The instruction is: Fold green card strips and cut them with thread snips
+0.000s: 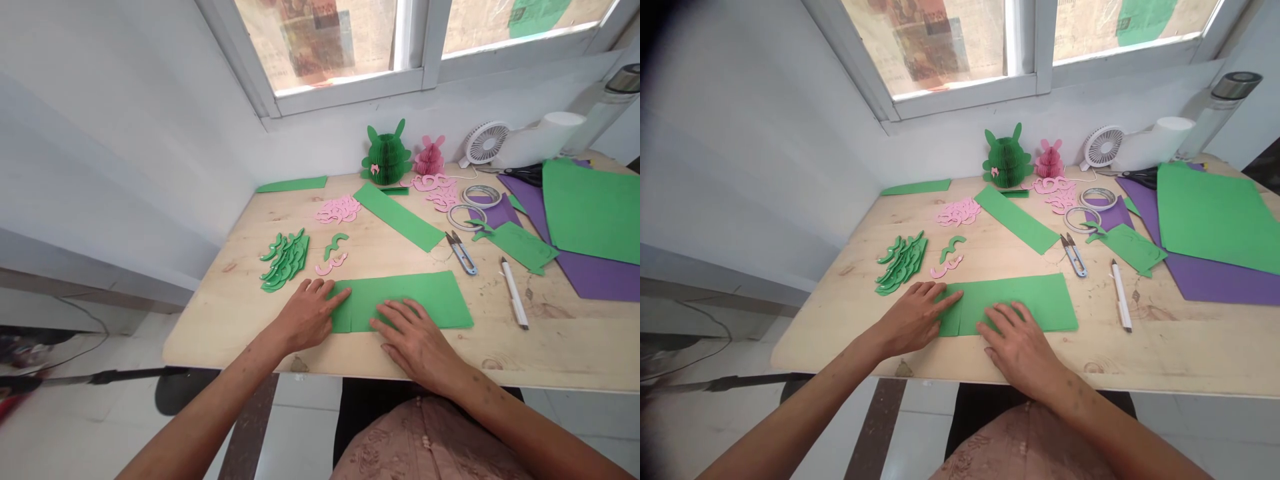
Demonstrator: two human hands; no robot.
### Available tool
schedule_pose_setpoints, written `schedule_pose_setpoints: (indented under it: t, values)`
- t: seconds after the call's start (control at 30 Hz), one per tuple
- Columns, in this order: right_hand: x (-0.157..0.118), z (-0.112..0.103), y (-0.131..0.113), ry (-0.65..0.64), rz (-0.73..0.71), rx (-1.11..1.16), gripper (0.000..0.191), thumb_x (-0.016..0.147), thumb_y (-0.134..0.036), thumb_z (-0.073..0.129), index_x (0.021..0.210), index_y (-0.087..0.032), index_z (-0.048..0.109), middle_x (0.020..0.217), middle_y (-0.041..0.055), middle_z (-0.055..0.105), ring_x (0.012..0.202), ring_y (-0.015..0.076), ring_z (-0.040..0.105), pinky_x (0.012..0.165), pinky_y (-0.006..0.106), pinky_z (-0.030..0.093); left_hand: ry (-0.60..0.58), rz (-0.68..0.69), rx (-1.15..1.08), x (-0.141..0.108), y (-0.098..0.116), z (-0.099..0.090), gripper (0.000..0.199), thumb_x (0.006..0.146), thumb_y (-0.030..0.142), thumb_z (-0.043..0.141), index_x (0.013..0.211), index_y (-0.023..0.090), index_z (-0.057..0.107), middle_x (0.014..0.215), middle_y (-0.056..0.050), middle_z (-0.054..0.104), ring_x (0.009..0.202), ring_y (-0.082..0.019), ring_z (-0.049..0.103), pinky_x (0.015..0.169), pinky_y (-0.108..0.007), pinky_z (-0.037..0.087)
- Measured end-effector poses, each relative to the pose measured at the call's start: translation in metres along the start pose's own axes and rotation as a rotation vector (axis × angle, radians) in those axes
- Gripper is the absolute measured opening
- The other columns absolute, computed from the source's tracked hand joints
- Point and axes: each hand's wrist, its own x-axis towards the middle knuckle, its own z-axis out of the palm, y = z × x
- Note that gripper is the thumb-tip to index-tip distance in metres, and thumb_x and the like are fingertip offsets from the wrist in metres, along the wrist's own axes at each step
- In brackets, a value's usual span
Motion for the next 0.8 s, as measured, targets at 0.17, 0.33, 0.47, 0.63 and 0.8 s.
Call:
schedule_pose_setpoints:
  t: [0.17, 0.33, 0.47, 0.63, 0.8]
  values:
    - [-0.017, -0.021, 0.030, 0.199, 0.271, 0.056, 0.035, 0.094, -0.027, 0.044, 0.127, -0.022, 0.057, 0.130, 0.0113, 0.059, 0.124, 0.0286, 0.049, 0.104, 0.057, 0.032, -0.001, -0.001, -0.006, 0.000, 0.000, 0.000, 0.062, 0.078, 0.017, 0.049, 0.138, 0.024, 0.041, 0.121, -0.013, 0.050, 0.109, -0.030, 0.049, 0.096, -0.047, 0.035]
    - [-0.031, -0.044, 0.053, 0.346, 0.608, 0.365, 0.036, 0.092, -0.039, 0.048, 0.125, -0.029, 0.059, 0.138, 0.0079, 0.052, 0.129, 0.0275, 0.046, 0.105, 0.052, 0.038, -0.009, -0.004, -0.010, 0.000, -0.001, 0.000, 0.062, 0.078, 0.018, 0.049, 0.138, 0.024, 0.040, 0.122, -0.013, 0.051, 0.110, -0.030, 0.049, 0.097, -0.048, 0.034]
    - [-0.035, -0.049, 0.061, 0.362, 0.711, 0.571, 0.038, 0.090, -0.045, 0.051, 0.124, -0.029, 0.060, 0.142, 0.0075, 0.047, 0.133, 0.0270, 0.041, 0.105, 0.050, 0.040, 0.001, -0.003, -0.005, 0.000, -0.001, 0.001, 0.061, 0.078, 0.018, 0.049, 0.138, 0.025, 0.041, 0.122, -0.013, 0.051, 0.111, -0.030, 0.048, 0.097, -0.047, 0.034]
    - [-0.036, -0.052, 0.066, 0.368, 0.740, 0.671, 0.039, 0.088, -0.047, 0.055, 0.122, -0.029, 0.062, 0.140, 0.0075, 0.050, 0.136, 0.0252, 0.038, 0.109, 0.047, 0.035, 0.020, -0.005, -0.016, 0.000, -0.002, 0.003, 0.061, 0.078, 0.017, 0.049, 0.138, 0.025, 0.042, 0.123, -0.013, 0.050, 0.113, -0.030, 0.048, 0.097, -0.046, 0.034]
    - [-0.036, -0.059, 0.068, 0.377, 0.856, 0.739, 0.044, 0.085, -0.048, 0.060, 0.124, -0.030, 0.060, 0.140, 0.0055, 0.052, 0.136, 0.0265, 0.038, 0.111, 0.049, 0.030, 0.017, -0.005, -0.009, 0.000, -0.001, 0.003, 0.061, 0.078, 0.017, 0.047, 0.138, 0.024, 0.042, 0.123, -0.013, 0.050, 0.112, -0.030, 0.048, 0.097, -0.046, 0.034]
